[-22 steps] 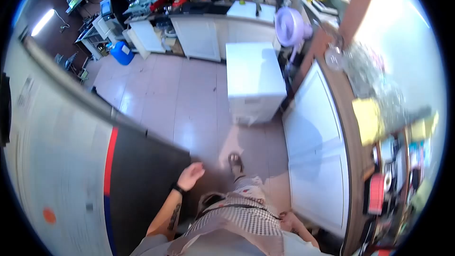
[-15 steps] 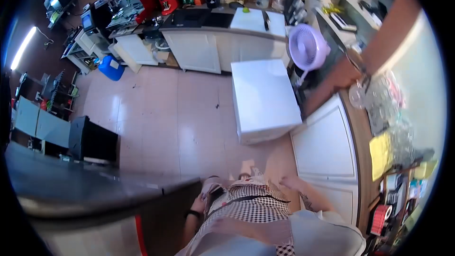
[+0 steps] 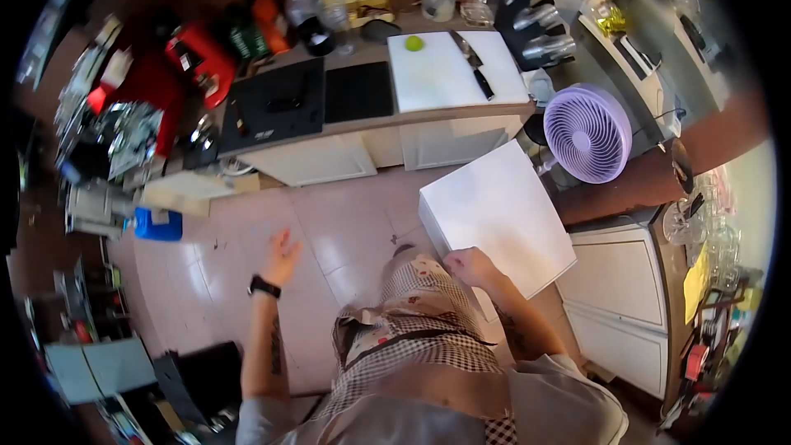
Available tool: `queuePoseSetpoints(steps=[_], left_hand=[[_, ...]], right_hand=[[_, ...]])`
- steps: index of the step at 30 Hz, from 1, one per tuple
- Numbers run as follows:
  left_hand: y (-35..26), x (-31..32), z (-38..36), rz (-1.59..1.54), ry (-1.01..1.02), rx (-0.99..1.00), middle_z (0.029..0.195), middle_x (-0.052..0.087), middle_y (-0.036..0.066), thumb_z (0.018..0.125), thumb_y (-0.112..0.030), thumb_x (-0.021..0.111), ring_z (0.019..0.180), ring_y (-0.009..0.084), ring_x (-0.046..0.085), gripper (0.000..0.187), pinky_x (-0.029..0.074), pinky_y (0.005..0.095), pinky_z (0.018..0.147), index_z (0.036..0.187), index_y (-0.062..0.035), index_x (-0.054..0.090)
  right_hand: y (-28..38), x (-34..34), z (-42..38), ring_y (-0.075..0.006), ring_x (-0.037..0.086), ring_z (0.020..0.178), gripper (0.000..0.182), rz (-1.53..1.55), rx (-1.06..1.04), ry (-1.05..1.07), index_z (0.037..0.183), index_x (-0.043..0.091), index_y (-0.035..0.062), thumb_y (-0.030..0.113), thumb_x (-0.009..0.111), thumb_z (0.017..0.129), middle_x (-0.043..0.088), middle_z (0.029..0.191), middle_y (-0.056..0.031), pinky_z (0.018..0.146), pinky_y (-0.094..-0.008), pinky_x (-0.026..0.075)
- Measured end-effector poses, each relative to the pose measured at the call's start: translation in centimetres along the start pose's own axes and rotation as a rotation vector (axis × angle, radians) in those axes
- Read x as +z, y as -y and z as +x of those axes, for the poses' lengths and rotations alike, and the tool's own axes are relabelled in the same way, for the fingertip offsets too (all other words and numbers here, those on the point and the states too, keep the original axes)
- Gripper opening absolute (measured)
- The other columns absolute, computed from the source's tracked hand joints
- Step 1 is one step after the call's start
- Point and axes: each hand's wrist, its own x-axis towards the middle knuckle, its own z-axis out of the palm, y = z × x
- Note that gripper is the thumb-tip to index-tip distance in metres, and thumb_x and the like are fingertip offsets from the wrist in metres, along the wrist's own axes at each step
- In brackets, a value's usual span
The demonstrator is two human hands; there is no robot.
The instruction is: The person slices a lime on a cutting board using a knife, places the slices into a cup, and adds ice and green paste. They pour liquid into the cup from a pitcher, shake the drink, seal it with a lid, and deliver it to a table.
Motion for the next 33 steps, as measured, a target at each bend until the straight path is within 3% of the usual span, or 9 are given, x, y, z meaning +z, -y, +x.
queuePoseSetpoints(steps=[3, 5, 7, 11, 14, 17, 23, 28, 33], left_hand=[[-12.7, -1.3, 18.7, 0.037, 0.106, 0.246, 0.121, 0.067, 0.022, 0.090, -0.032, 0.074, 0.116, 0.0406, 0.062, 0.054, 0.050, 0.0460, 0.102, 0.134, -0.0038, 0.060], [-17.9, 1.0, 28.6, 0.006, 0.263, 0.274, 0.128, 0.064, 0.020, 0.088, -0.030, 0.074, 0.121, 0.0390, 0.059, 0.054, 0.050, 0.0455, 0.101, 0.135, -0.0078, 0.059], [-21.3, 5.5, 37.3, 0.250, 0.201, 0.483, 0.134, 0.060, 0.018, 0.086, -0.029, 0.075, 0.124, 0.0365, 0.056, 0.055, 0.050, 0.0448, 0.101, 0.136, -0.0114, 0.058], [-26.6, 16.3, 52.8, 0.187, 0.288, 0.523, 0.136, 0.056, 0.017, 0.088, -0.032, 0.073, 0.124, 0.0385, 0.054, 0.059, 0.048, 0.0456, 0.104, 0.142, -0.0151, 0.056], [-28.7, 21.1, 58.0, 0.332, 0.252, 0.580, 0.130, 0.056, 0.017, 0.090, -0.036, 0.071, 0.120, 0.0387, 0.058, 0.053, 0.050, 0.0467, 0.100, 0.139, -0.0202, 0.057], [-28.9, 22.3, 60.8, 0.334, 0.494, 0.501, 0.129, 0.057, 0.017, 0.089, -0.035, 0.072, 0.116, 0.0391, 0.061, 0.051, 0.051, 0.0475, 0.098, 0.136, -0.0211, 0.058], [-23.7, 19.9, 53.1, -1.177, 0.576, -0.006, 0.123, 0.059, 0.007, 0.090, 0.002, 0.074, 0.102, 0.0145, 0.064, 0.043, 0.053, 0.0272, 0.088, 0.128, -0.0021, 0.054], [-21.5, 20.9, 50.5, -0.618, 0.384, 0.369, 0.127, 0.059, 0.017, 0.081, -0.001, 0.080, 0.114, 0.0312, 0.060, 0.047, 0.053, 0.0383, 0.091, 0.122, -0.0048, 0.058], [-21.8, 21.2, 49.1, -0.492, 0.342, 0.410, 0.125, 0.059, 0.017, 0.080, -0.007, 0.084, 0.109, 0.0348, 0.060, 0.041, 0.053, 0.0408, 0.088, 0.114, -0.0045, 0.061]], right_hand=[[-3.7, -4.1, 5.6, -0.0341, 0.071, 0.076, 0.032, 0.037, -0.138, -0.314, 0.122, 0.066, 0.0025, 0.007, 0.057, 0.091, 0.074, 0.087, -0.0135, 0.075, -0.0423, 0.058], [-4.2, -9.0, 11.5, -0.0347, 0.070, 0.088, 0.044, -0.018, -0.289, -0.610, 0.135, 0.057, 0.0004, 0.003, 0.055, 0.091, 0.074, 0.100, -0.0170, 0.082, -0.0436, 0.057], [-2.0, -15.5, 18.5, -0.0376, 0.065, 0.106, 0.057, -0.132, -0.177, -0.946, 0.146, 0.047, 0.0029, 0.005, 0.059, 0.091, 0.068, 0.117, -0.0183, 0.094, -0.0466, 0.052], [1.5, -27.7, 29.4, -0.0379, 0.058, 0.113, 0.058, -0.524, 0.254, -1.040, 0.142, 0.048, 0.0049, 0.016, 0.066, 0.087, 0.061, 0.117, -0.0161, 0.096, -0.0476, 0.049], [-0.9, -31.7, 34.5, -0.0384, 0.061, 0.106, 0.054, -0.653, 0.419, -0.851, 0.136, 0.050, 0.0055, 0.014, 0.065, 0.085, 0.061, 0.111, -0.0172, 0.091, -0.0456, 0.050], [-3.2, -33.3, 37.1, -0.0417, 0.065, 0.097, 0.051, -0.590, 0.320, -0.851, 0.132, 0.051, 0.0061, 0.012, 0.064, 0.083, 0.061, 0.106, -0.0174, 0.087, -0.0493, 0.052], [7.9, -31.6, 30.6, -0.0435, 0.067, 0.079, 0.044, 0.314, 0.444, -0.634, 0.137, 0.053, 0.0096, 0.022, 0.060, 0.096, 0.066, 0.079, -0.0250, 0.072, -0.0461, 0.052], [11.5, -23.9, 28.2, -0.0449, 0.067, 0.080, 0.030, 0.361, 0.374, -0.601, 0.124, 0.057, 0.0030, 0.016, 0.058, 0.097, 0.067, 0.084, -0.0240, 0.071, -0.0511, 0.053], [12.4, -22.2, 29.5, -0.0372, 0.068, 0.071, 0.026, 0.139, 0.341, -0.579, 0.119, 0.056, 0.0056, 0.013, 0.061, 0.094, 0.069, 0.090, -0.0179, 0.060, -0.0457, 0.056]])
